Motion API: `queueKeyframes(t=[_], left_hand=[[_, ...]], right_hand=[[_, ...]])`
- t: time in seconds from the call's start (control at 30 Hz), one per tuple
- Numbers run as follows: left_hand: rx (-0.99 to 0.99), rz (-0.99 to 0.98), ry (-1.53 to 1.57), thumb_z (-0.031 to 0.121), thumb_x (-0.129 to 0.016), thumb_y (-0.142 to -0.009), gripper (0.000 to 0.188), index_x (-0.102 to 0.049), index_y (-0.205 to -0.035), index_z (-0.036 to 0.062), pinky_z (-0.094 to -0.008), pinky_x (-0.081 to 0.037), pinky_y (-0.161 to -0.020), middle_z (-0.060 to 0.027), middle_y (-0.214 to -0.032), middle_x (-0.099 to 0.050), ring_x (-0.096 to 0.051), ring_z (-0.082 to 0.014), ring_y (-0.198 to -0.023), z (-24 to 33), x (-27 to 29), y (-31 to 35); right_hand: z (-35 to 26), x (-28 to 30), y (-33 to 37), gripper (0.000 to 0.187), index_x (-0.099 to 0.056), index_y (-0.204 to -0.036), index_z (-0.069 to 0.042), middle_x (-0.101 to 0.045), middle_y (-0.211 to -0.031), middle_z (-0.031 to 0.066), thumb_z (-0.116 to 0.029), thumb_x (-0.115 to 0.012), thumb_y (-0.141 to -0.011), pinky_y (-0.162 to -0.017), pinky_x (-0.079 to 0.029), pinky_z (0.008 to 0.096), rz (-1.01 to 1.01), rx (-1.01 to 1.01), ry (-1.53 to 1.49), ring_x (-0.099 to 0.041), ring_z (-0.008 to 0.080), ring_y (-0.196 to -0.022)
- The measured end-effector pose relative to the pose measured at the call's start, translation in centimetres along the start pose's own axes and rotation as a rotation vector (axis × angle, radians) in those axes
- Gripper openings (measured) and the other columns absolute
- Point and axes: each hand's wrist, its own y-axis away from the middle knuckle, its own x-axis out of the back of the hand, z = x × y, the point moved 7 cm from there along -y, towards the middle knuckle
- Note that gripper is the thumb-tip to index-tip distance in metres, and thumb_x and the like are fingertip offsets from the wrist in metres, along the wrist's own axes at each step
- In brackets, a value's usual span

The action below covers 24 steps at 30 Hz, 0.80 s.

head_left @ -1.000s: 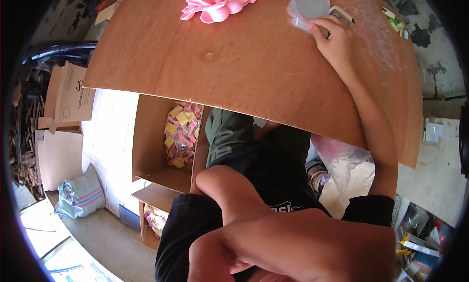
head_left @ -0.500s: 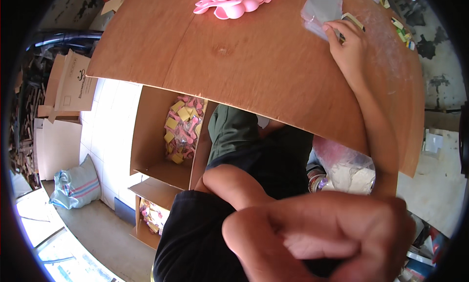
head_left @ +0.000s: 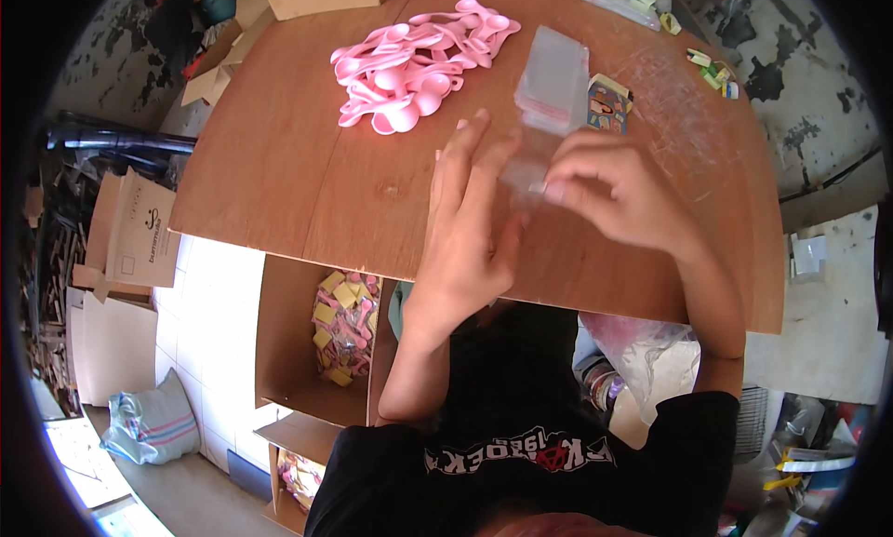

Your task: The person packages plastic spoons by inserting paper cards and spoons into plastic bags, sealing the bags by hand, and dropping them into a box.

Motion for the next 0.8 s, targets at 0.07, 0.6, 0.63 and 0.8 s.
queueKeyframes(t=[0.07, 0.6, 0.63, 0.8], left_hand=[[-0.031, -0.209, -0.008, -0.005, -0.071, -0.076, 0.038, -0.062, -0.112, 0.0014, -0.038, -0.046, -0.098, -0.017, -0.116, -0.063, -0.062, -0.0296, -0.111, -1.0, -0.6, 0.0], [0.412, 0.281, 0.752, -0.001, -0.068, -0.089, 0.02, -0.064, -0.108, -0.0031, -0.0267, -0.053, -0.067, -0.0109, -0.093, -0.07, -0.065, -0.0141, -0.074, -5.9, 1.5, 1.6], [0.414, 0.281, 0.752, -0.001, -0.068, -0.089, 0.02, -0.064, -0.108, -0.0031, -0.0267, -0.053, -0.067, -0.0109, -0.093, -0.07, -0.065, -0.0141, -0.074, -5.8, 1.7, 1.5], [0.434, 0.323, 0.801, 0.002, -0.068, -0.09, 0.026, -0.063, -0.114, -0.0033, -0.0258, -0.052, -0.063, -0.0124, -0.095, -0.071, -0.063, -0.0128, -0.069, -6.3, 2.1, 1.7]], right_hand=[[-1.5, -0.7, 0.2, 0.009, -0.071, -0.088, -0.003, -0.066, -0.082, 0.0099, -0.012, -0.069, -0.088, -0.066, -0.049, 0.0306, -0.075, 0.018, -0.131, -0.064, 0.021, -0.074], [14.0, 5.1, 4.1, 0.027, -0.07, -0.103, -0.002, -0.068, -0.089, 0.0153, -0.007, -0.075, -0.077, -0.076, -0.052, 0.0404, 0.162, -0.322, 0.602, -0.066, 0.0328, -0.08], [14.0, 5.3, 4.1, 0.027, -0.07, -0.103, -0.002, -0.068, -0.089, 0.0153, -0.007, -0.075, -0.077, -0.076, -0.052, 0.0404, 0.16, -0.323, 0.602, -0.066, 0.0328, -0.08], [11.9, 8.3, 5.3, 0.016, -0.071, -0.102, -0.005, -0.07, -0.093, 0.0163, -0.011, -0.07, -0.086, -0.073, -0.052, 0.0327, 0.487, -0.412, 0.555, -0.069, 0.0268, -0.085]])
